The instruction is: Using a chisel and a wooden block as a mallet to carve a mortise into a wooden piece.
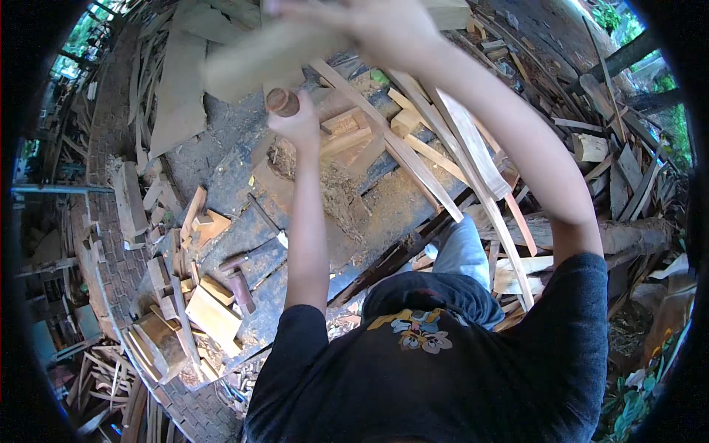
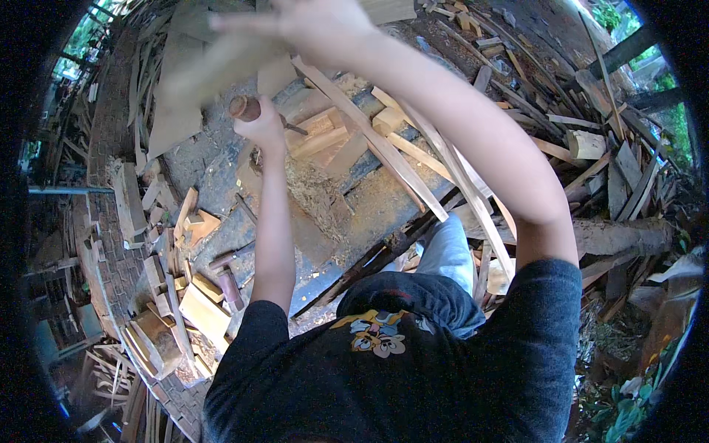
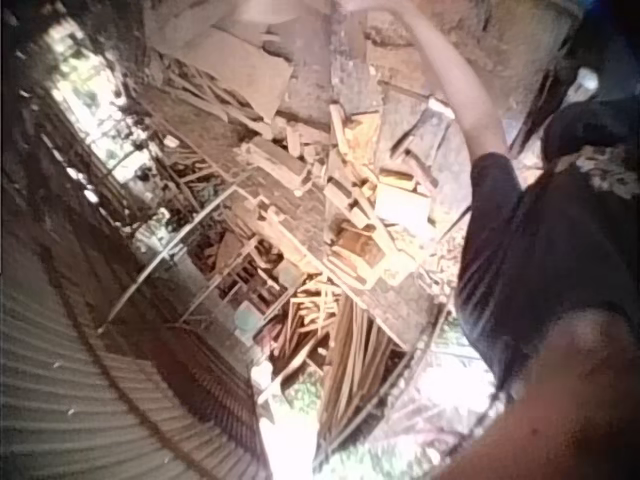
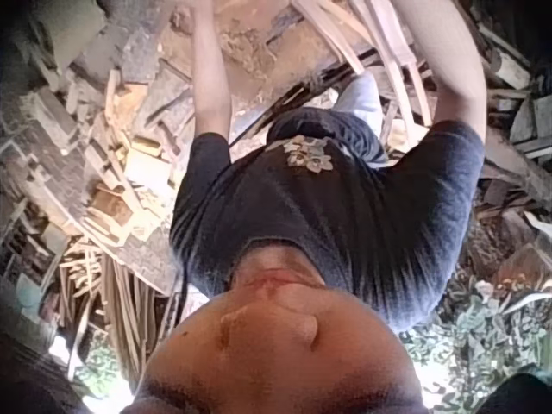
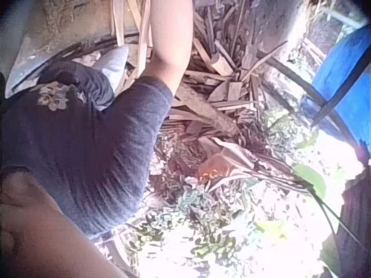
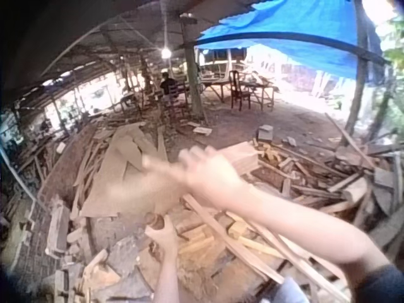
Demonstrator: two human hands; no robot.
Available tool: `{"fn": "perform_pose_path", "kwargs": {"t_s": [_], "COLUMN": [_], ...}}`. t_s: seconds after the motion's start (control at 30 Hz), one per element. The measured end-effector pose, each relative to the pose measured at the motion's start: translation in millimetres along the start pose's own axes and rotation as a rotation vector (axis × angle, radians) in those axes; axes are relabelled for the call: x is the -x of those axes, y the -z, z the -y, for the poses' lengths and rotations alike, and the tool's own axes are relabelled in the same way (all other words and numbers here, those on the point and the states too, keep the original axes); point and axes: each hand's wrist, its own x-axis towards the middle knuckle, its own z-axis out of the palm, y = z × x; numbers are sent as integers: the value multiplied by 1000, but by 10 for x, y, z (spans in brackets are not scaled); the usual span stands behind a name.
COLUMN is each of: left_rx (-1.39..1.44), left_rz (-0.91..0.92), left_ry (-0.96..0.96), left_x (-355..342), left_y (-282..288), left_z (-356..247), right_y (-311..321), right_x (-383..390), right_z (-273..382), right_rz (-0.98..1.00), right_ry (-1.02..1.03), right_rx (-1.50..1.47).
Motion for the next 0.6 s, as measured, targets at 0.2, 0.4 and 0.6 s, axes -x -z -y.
{"fn": "perform_pose_path", "kwargs": {"t_s": [0.2,0.4,0.6], "left_rx": [-72,-29,-73], "left_rz": [-29,-69,-22], "left_ry": [-121,-119,-107], "left_x": [-126,-133,-148], "left_y": [-52,-8,-62], "left_z": [191,165,142], "right_y": [121,242,175], "right_x": [40,-31,-96], "right_z": [63,-150,-10], "right_rz": [-923,-130,-932], "right_ry": [-418,-94,-300], "right_rx": [-1184,-167,-886]}}
